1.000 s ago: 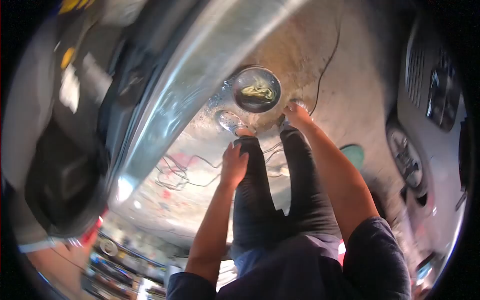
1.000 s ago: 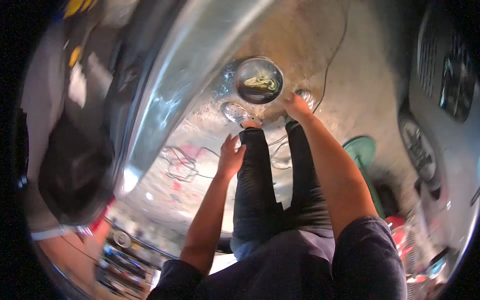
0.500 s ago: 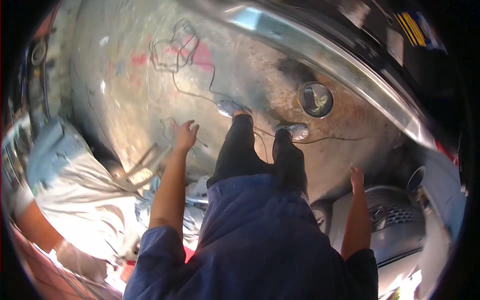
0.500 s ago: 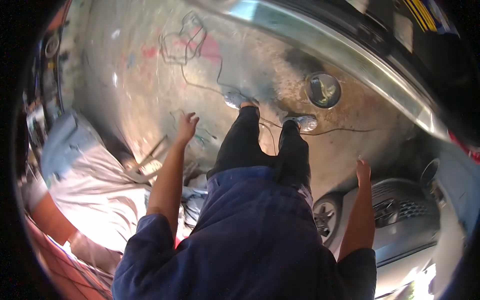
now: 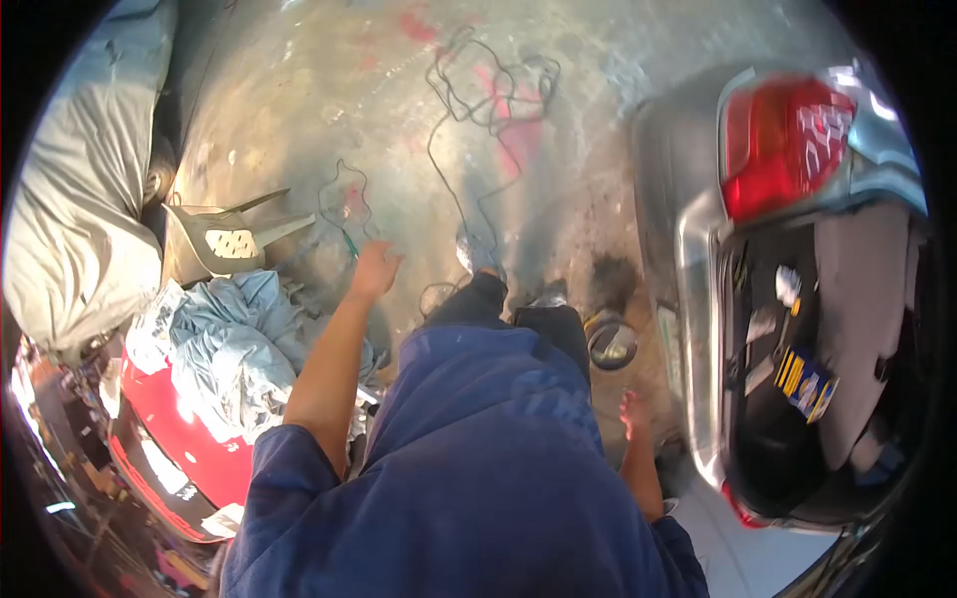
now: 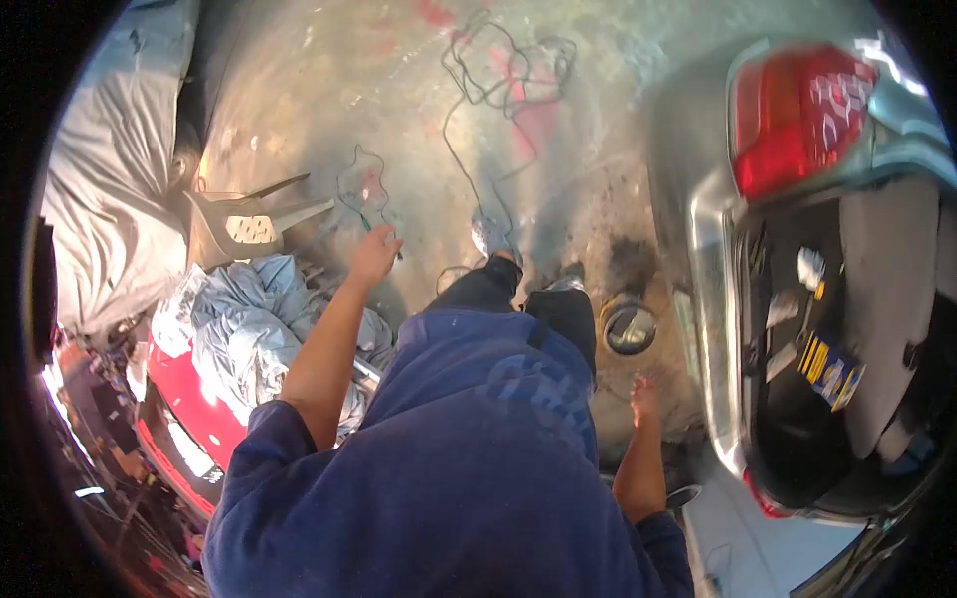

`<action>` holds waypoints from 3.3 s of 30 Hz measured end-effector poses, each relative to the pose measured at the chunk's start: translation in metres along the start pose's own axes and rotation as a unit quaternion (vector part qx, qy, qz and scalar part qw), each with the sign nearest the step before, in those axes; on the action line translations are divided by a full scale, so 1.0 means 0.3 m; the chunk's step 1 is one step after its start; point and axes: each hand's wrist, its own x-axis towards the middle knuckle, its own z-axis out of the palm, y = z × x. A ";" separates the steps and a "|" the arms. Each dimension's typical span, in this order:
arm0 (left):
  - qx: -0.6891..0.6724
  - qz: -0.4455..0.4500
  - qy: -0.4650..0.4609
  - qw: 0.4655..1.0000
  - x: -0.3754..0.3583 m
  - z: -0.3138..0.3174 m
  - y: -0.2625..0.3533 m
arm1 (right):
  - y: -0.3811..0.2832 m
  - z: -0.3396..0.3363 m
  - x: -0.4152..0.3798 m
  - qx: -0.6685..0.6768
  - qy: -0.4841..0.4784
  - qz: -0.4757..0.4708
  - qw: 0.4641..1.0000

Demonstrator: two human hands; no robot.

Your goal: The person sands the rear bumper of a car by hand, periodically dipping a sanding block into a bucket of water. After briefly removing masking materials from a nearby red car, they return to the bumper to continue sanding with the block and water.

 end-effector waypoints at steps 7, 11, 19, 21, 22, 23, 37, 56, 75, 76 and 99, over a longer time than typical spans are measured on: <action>-0.064 -0.063 0.027 0.996 0.145 -0.165 -0.119 | -0.377 0.186 0.194 -0.218 -0.078 -0.120 0.966; -0.112 -0.063 0.003 0.992 0.207 -0.171 -0.278 | -0.839 0.362 0.231 -0.372 -0.059 -0.126 0.918; -0.238 -0.269 0.075 0.930 0.056 -0.057 -0.428 | -2.198 0.971 0.227 -0.684 0.018 -0.320 0.656; -0.145 -0.208 0.047 0.966 0.007 0.009 -0.452 | -2.572 1.170 0.173 -0.756 -0.047 -0.488 0.435; -0.067 -0.130 0.044 0.988 -0.007 0.070 -0.479 | -2.736 1.298 0.106 -0.685 -0.026 -0.522 0.508; -0.063 -0.167 -0.005 0.984 0.000 0.070 -0.453 | -2.881 1.432 0.014 -0.605 -0.008 -0.551 0.575; -0.353 -0.330 0.107 0.869 0.646 -0.573 -0.996 | -3.289 2.597 -0.528 -0.684 -0.104 -0.588 0.420; -0.485 -0.498 0.187 0.694 1.184 -1.467 -1.624 | -3.875 4.537 -0.773 -0.835 -0.172 -0.521 -0.021; -0.561 -0.508 0.178 0.629 1.103 -1.780 -2.727 | -3.171 6.317 -1.590 -0.779 -0.254 -0.499 -0.283; -0.563 -0.520 0.168 0.620 1.072 -1.836 -2.833 | -3.162 6.312 -1.572 -0.780 -0.256 -0.473 -0.320; -0.655 -0.613 0.271 0.350 0.725 -2.292 -4.366 | -1.223 8.678 -2.947 -0.719 -0.365 -0.567 -0.170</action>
